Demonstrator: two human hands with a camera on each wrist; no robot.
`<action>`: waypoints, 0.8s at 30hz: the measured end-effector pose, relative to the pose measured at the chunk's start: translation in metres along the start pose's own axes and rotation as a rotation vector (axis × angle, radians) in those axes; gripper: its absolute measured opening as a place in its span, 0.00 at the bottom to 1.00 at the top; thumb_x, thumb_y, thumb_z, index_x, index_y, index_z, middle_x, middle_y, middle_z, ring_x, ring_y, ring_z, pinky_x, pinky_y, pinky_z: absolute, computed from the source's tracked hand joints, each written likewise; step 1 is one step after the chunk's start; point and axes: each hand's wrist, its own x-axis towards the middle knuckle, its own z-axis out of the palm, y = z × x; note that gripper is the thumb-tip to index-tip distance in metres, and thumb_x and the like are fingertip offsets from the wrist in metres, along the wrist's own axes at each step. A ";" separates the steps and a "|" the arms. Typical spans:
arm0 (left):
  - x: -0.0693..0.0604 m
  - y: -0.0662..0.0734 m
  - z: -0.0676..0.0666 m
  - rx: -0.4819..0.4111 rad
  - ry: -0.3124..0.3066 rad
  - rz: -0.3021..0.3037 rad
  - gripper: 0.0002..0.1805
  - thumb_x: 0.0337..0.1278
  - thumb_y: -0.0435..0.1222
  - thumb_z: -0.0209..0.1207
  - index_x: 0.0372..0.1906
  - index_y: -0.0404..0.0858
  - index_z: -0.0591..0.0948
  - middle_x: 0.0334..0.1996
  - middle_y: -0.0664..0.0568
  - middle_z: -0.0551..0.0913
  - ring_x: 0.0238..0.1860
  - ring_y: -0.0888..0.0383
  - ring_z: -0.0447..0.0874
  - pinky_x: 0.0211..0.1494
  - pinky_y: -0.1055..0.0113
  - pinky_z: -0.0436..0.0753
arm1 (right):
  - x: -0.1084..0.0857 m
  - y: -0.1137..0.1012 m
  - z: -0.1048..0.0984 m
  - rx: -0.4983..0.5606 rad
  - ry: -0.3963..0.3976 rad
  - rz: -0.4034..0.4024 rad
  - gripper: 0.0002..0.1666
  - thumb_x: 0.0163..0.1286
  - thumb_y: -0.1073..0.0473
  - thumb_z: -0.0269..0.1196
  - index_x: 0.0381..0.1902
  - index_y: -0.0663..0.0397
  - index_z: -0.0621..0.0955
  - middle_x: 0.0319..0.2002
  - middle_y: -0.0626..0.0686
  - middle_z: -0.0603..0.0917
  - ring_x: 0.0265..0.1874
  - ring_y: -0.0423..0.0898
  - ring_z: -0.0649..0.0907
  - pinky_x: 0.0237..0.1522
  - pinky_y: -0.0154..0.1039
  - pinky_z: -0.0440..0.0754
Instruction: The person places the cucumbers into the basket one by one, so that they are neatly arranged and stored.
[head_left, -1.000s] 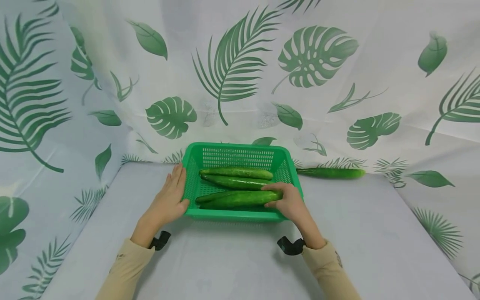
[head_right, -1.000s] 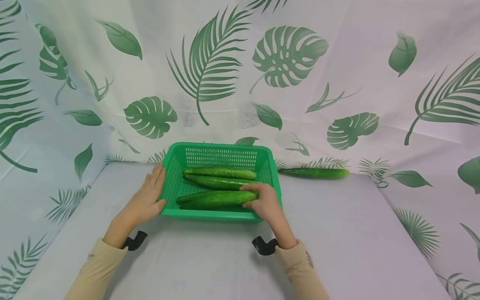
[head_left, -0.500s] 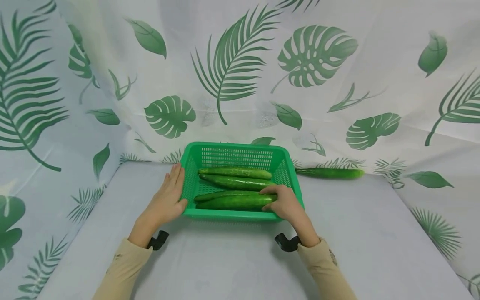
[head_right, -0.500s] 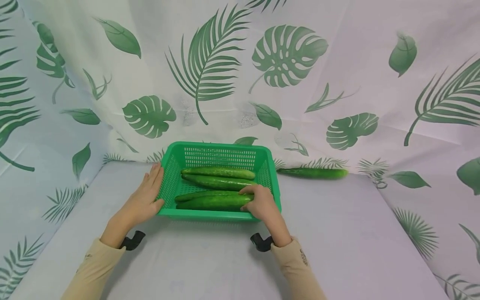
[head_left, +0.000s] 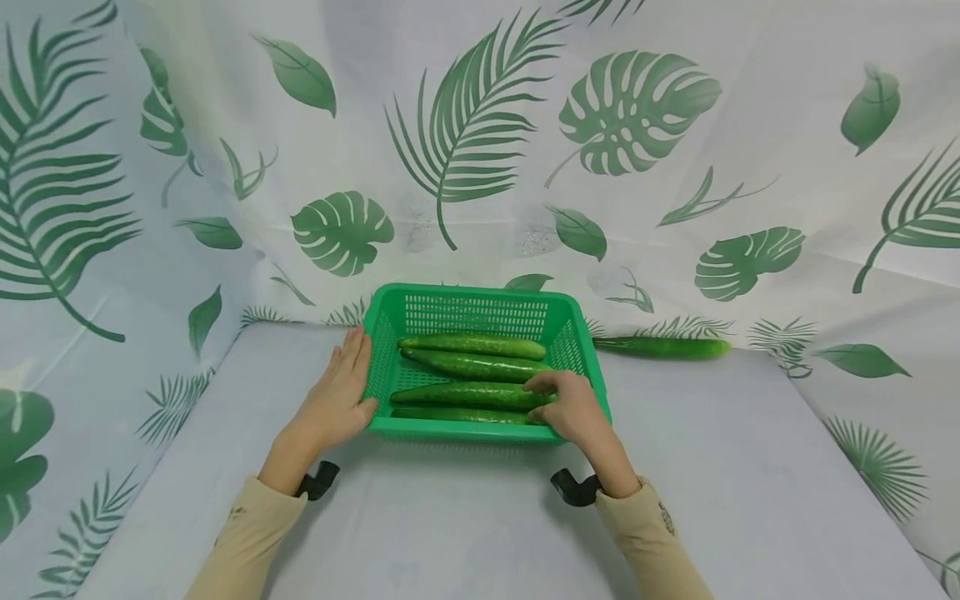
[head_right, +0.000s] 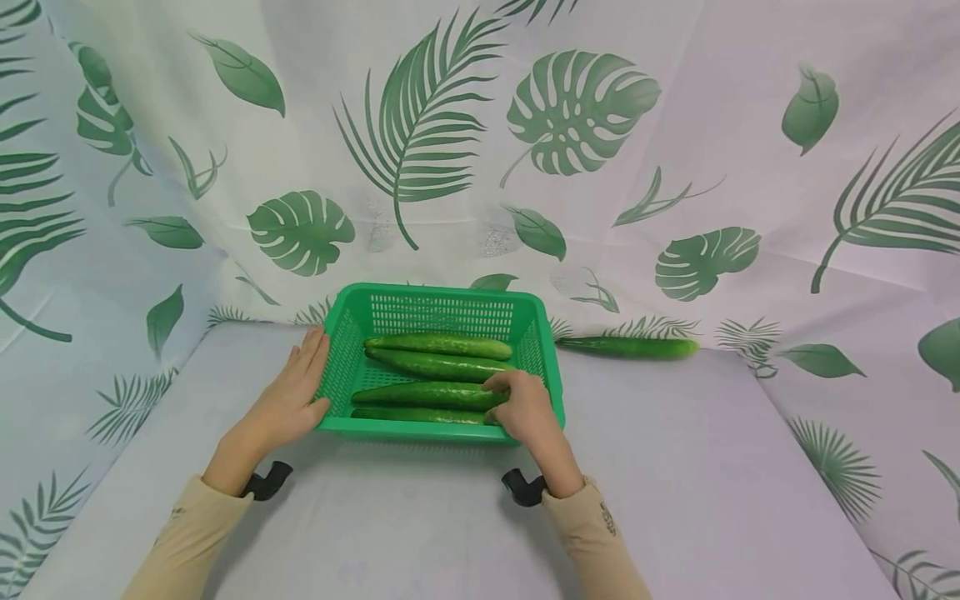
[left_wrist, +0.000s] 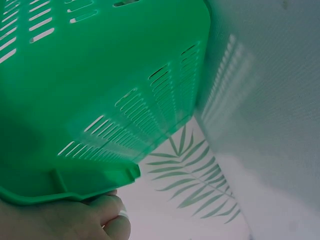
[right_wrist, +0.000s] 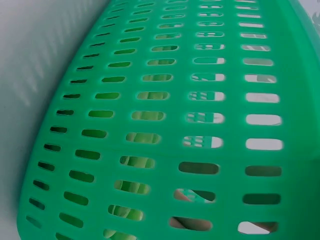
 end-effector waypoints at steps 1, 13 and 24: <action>0.000 0.000 0.000 -0.002 0.001 0.002 0.46 0.59 0.31 0.49 0.76 0.22 0.39 0.78 0.35 0.30 0.78 0.42 0.27 0.77 0.45 0.39 | 0.000 0.000 0.000 -0.001 0.003 0.003 0.20 0.55 0.71 0.72 0.48 0.60 0.86 0.47 0.58 0.85 0.50 0.59 0.81 0.49 0.53 0.81; 0.000 0.000 0.000 0.005 0.008 0.006 0.45 0.59 0.31 0.49 0.76 0.22 0.40 0.77 0.34 0.31 0.78 0.40 0.28 0.77 0.45 0.39 | -0.003 0.000 -0.008 0.104 0.019 -0.053 0.19 0.59 0.68 0.71 0.50 0.60 0.85 0.49 0.60 0.85 0.53 0.61 0.81 0.52 0.55 0.80; 0.000 0.002 0.000 0.018 0.017 0.009 0.45 0.58 0.31 0.50 0.75 0.21 0.41 0.77 0.33 0.32 0.78 0.41 0.28 0.77 0.43 0.41 | -0.010 0.007 -0.047 0.280 0.111 -0.172 0.14 0.68 0.57 0.67 0.49 0.54 0.86 0.50 0.55 0.85 0.58 0.55 0.79 0.66 0.54 0.70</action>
